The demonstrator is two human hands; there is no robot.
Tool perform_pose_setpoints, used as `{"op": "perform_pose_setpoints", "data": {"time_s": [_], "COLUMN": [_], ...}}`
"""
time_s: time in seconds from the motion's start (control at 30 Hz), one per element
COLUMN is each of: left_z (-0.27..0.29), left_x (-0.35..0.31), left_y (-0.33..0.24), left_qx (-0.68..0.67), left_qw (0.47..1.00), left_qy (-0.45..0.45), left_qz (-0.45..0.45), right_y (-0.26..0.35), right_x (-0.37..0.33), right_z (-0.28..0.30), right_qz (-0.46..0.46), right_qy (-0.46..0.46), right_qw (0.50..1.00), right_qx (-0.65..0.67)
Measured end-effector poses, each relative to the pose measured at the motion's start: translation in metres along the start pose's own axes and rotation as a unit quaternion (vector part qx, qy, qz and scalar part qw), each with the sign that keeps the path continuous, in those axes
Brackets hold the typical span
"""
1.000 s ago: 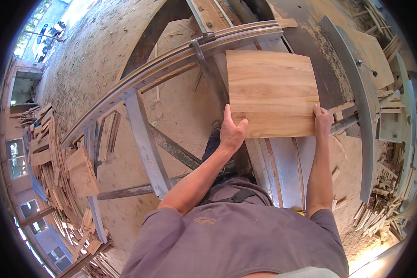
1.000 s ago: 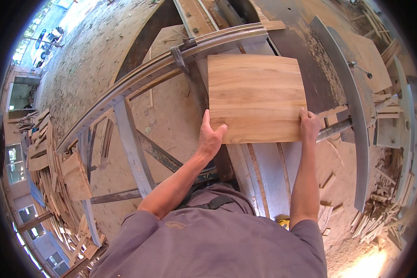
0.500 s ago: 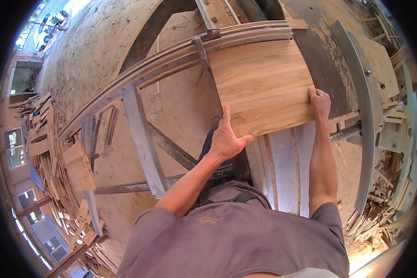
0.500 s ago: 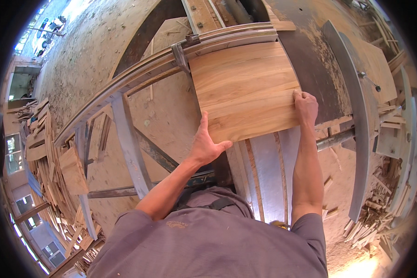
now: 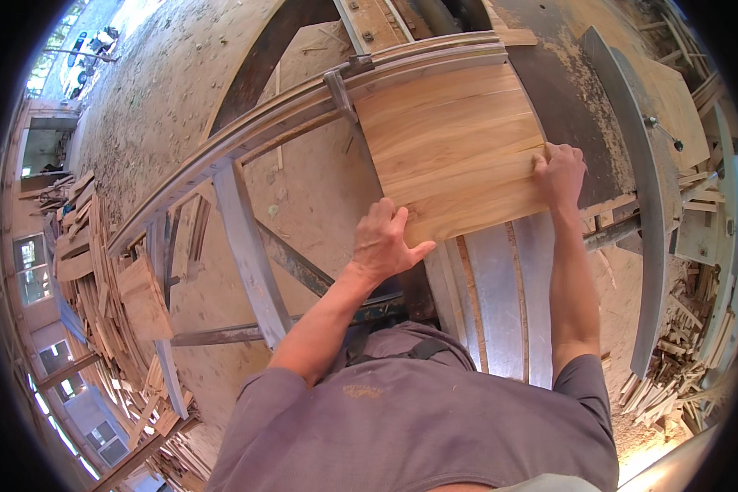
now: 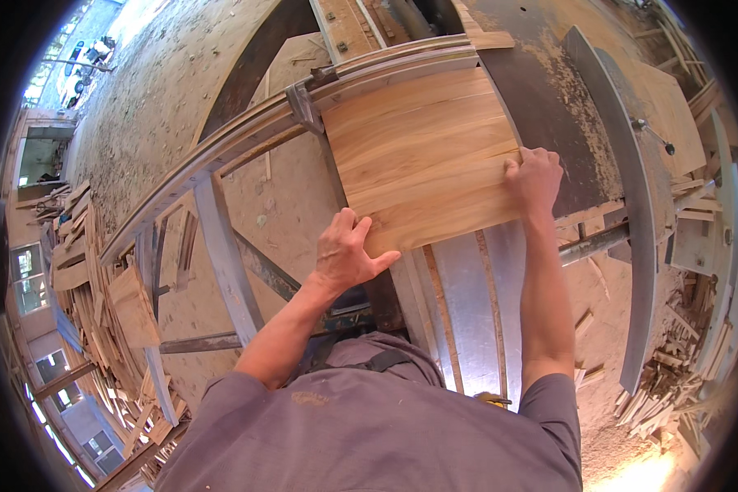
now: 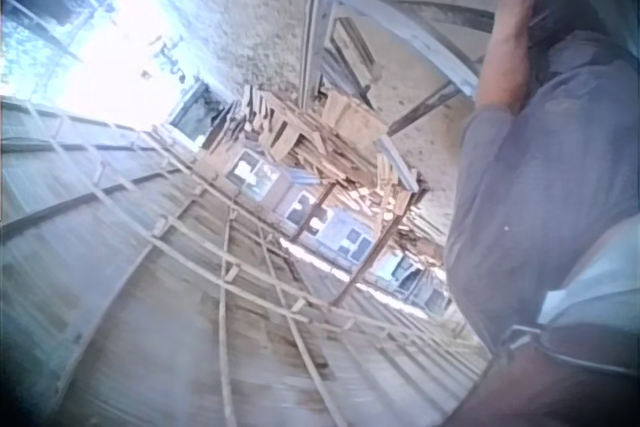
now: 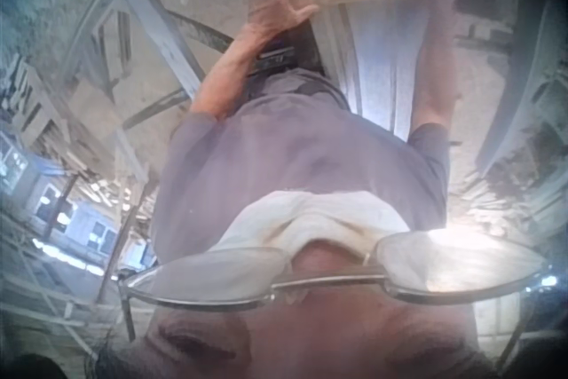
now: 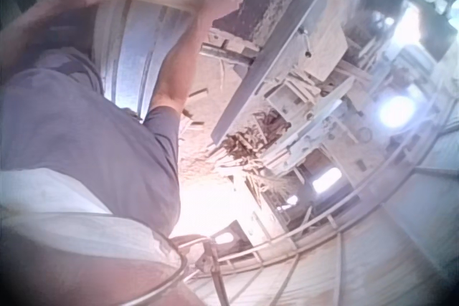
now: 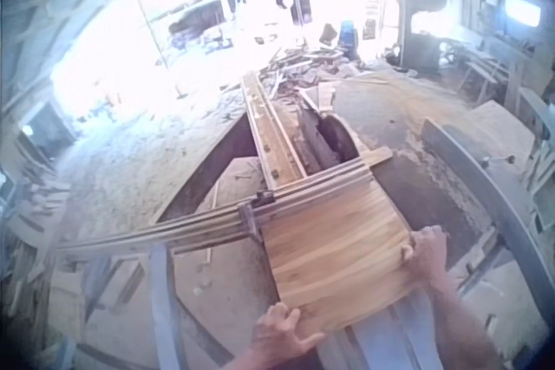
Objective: The person measures wooden boards with a tape measure, cuts them using a table saw, and stacks the pieces in a pile in a workshop.
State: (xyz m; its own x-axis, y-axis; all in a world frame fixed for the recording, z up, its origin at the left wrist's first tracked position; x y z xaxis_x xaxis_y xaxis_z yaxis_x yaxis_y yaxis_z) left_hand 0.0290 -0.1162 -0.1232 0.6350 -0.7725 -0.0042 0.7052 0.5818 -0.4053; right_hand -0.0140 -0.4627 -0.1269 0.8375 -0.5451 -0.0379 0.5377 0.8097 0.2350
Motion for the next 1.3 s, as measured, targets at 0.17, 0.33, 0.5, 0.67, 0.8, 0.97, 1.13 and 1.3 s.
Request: {"op": "perform_pose_setpoints", "data": {"time_s": [0.17,0.33,0.5,0.67,0.8,0.97,1.13,1.3], "left_z": [0.008,0.017,0.102,0.118,0.108,0.107,0.104,0.105], "left_x": [0.003,0.019,0.067,0.144,0.152,0.155,0.158,0.168], "left_y": [-0.004,0.049,0.193,0.273,0.286,0.274,0.275,0.276], "left_qx": [-0.03,-0.187,-0.103,0.134,0.088,0.106,0.115,0.127], "left_qw": [0.999,0.982,0.959,0.959,0.955,0.941,0.933,0.936], "left_qy": [0.003,0.02,-0.238,-0.213,-0.123,-0.173,-0.166,-0.153], "left_qz": [0.024,0.02,0.116,0.132,0.254,0.271,0.297,0.292], "right_y": [0.055,0.096,0.118,0.114,0.048,-0.009,0.004,0.0], "right_x": [-0.084,-0.114,-0.092,-0.084,-0.067,-0.057,-0.053,-0.04], "right_z": [-0.029,-0.039,-0.046,-0.048,-0.031,-0.051,-0.05,-0.052], "right_qz": [0.206,0.258,0.239,0.24,0.032,-0.125,-0.159,-0.115], "right_qy": [-0.104,-0.082,-0.077,-0.048,-0.135,-0.173,-0.168,-0.144], "right_qw": [0.969,0.954,0.963,0.963,0.989,0.968,0.968,0.98], "right_qx": [0.088,0.132,0.101,0.116,0.053,0.136,0.1,0.068]}}
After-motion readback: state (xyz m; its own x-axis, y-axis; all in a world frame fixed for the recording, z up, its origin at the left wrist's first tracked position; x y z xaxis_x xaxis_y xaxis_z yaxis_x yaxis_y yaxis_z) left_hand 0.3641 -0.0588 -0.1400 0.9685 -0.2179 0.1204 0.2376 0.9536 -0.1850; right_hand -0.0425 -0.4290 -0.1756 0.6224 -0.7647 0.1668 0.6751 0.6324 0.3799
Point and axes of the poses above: each hand's wrist, its own x-axis towards the middle knuckle, its own z-axis out of the back of the hand, y = z × x, the point moved 7 cm from there along x, towards the middle knuckle, and after that the axes turned 10 degrees about y, right-handed, at the moved point
